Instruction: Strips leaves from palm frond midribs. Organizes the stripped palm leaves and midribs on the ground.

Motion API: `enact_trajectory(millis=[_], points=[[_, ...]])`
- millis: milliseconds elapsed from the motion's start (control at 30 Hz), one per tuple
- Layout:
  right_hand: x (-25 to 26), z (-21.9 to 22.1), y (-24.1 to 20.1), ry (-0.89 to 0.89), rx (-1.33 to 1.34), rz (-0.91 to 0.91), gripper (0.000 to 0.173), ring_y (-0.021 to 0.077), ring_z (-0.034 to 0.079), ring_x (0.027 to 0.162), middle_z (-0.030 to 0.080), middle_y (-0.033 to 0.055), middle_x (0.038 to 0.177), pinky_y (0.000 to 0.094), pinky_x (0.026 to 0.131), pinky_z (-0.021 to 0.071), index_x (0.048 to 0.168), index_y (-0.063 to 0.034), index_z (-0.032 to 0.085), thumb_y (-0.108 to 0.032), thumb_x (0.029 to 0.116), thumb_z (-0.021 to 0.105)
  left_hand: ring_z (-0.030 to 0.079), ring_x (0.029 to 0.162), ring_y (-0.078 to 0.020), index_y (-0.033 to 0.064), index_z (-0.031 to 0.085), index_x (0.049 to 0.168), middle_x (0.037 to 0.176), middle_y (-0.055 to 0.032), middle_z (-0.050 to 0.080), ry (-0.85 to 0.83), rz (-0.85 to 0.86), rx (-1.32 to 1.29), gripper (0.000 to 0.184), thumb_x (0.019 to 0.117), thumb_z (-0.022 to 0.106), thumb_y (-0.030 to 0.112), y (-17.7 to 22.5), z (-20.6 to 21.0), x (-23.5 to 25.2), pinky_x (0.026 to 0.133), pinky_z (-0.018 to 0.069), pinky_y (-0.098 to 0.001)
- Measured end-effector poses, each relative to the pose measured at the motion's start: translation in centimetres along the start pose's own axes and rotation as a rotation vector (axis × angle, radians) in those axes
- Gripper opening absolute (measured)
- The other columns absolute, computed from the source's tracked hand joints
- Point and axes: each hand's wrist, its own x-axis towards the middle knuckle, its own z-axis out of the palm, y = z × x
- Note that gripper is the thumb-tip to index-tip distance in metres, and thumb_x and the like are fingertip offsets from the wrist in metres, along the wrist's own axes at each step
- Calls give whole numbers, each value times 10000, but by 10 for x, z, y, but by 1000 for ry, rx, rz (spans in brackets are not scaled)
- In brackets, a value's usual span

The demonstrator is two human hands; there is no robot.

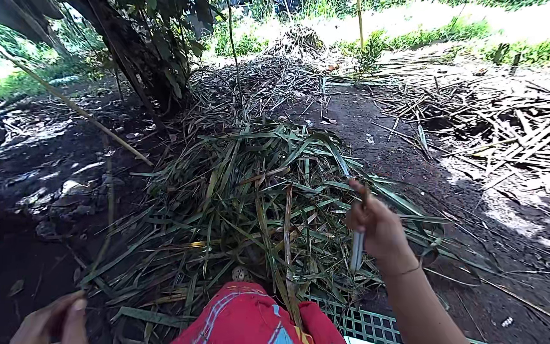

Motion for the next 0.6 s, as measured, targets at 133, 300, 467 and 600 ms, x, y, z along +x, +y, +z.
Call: enact_trajectory(millis=[133, 300, 467, 600], points=[[-40, 103, 48, -510, 16, 267, 600, -22, 468, 525, 496, -137, 656, 160, 511, 433, 1566, -6, 263, -169, 1018, 444, 725, 883, -285, -23, 751, 1028, 974, -189, 742, -191, 302, -30, 306, 1014, 543, 201, 114, 70, 12, 796, 586, -420], [-48, 149, 67, -216, 243, -5, 247, -19, 530, 550, 541, -113, 633, 155, 563, 484, 1075, -77, 584, -151, 1081, 348, 740, 858, -231, 88, 764, 975, 921, -77, 752, -154, 476, 53, 313, 1024, 518, 274, 134, 104, 10, 721, 600, -374], [-13, 126, 27, -127, 251, -432, 268, -13, 576, 586, 589, -129, 655, 158, 604, 510, 980, -210, 661, -329, 1090, 447, 749, 838, -375, 52, 782, 982, 920, -162, 749, -351, 366, 223, 169, 948, 648, 150, 86, 107, 9, 669, 588, -577], [-3, 116, -6, -138, 196, -547, 357, 1, 553, 559, 592, -133, 667, 173, 583, 503, 1228, -217, 621, -351, 1115, 310, 700, 1023, -465, -1, 727, 1151, 1095, -247, 722, -719, 49, 303, 224, 1029, 581, 118, 104, 101, 34, 855, 523, -659]])
